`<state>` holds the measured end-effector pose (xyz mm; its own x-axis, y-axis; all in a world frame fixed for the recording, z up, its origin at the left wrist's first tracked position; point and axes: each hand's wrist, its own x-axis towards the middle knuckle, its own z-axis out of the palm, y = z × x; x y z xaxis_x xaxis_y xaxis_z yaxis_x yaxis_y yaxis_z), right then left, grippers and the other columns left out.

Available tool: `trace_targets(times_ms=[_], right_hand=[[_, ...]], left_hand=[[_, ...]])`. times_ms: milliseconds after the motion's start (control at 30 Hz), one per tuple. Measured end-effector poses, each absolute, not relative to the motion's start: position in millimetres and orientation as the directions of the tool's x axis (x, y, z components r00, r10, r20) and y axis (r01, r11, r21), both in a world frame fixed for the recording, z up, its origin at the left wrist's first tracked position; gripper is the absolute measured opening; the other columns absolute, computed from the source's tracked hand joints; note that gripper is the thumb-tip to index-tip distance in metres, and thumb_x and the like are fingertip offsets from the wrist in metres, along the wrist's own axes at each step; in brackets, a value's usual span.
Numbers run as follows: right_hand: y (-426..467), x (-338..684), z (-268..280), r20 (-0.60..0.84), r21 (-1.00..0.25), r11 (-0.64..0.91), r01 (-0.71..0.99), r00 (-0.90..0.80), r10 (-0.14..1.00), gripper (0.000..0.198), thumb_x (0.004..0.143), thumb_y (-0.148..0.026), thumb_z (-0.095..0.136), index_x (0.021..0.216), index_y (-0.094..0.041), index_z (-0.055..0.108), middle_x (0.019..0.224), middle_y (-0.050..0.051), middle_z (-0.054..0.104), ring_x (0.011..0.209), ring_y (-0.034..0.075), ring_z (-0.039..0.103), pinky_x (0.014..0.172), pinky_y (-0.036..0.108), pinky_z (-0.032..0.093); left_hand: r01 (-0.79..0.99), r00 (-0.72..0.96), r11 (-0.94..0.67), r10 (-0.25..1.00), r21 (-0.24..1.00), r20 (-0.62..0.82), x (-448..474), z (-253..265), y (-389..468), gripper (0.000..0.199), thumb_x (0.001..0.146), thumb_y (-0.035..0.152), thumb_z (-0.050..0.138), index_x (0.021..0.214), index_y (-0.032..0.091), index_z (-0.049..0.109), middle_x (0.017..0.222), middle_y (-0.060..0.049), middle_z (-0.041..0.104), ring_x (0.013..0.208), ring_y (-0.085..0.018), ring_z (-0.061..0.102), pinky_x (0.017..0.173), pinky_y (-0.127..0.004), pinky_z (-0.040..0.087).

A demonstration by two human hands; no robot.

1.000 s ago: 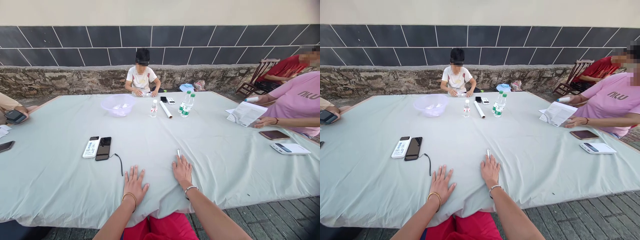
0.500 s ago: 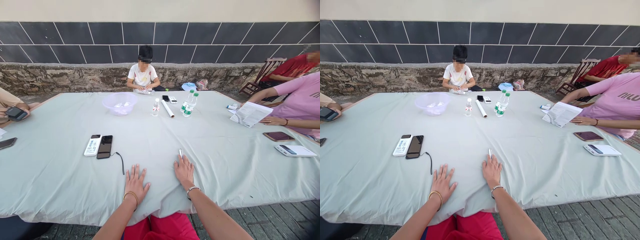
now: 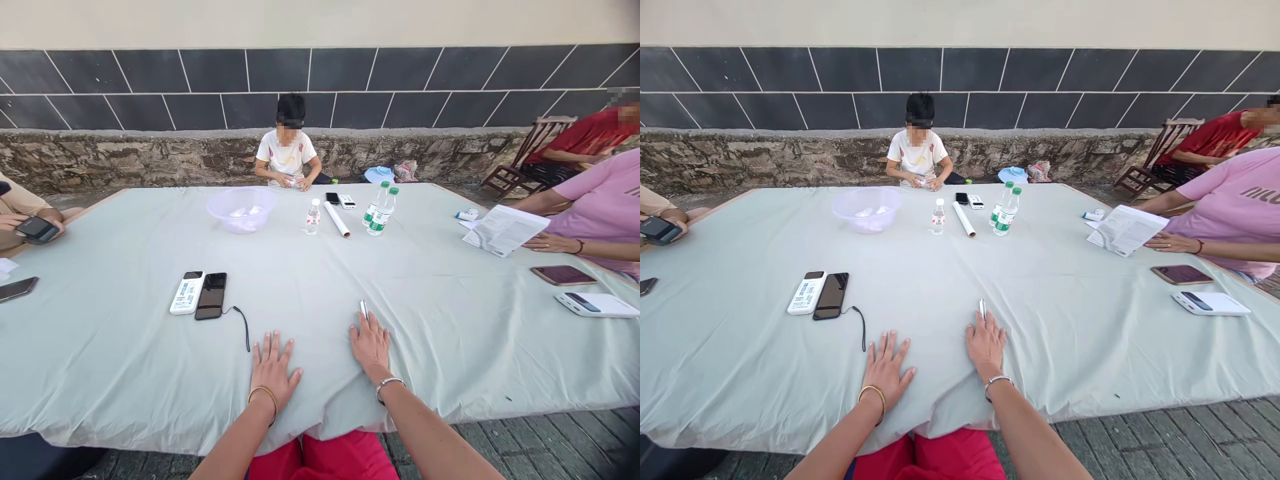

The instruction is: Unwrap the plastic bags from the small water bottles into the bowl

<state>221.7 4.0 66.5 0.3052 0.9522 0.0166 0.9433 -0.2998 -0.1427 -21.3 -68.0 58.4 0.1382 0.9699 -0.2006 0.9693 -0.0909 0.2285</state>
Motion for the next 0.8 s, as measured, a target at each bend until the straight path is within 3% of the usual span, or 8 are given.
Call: trace_targets(times_ms=[800], right_hand=[[3.6,226.5,58.0,0.051,-0.171,-0.299,0.939,0.312,0.949,0.055,0.091,-0.036,0.027,0.140,-0.017,0.040,0.151,0.013,0.030,0.135,0.026,0.034,0.111,0.047,0.018]], left_hand=[[0.970,0.144,-0.094,0.964,0.223,-0.223,-21.7,56.4,-68.5,0.067,0.087,0.062,0.028,0.148,0.033,0.021,0.158,-0.006,0.007,0.144,-0.031,-0.001,0.112,-0.057,-0.002]])
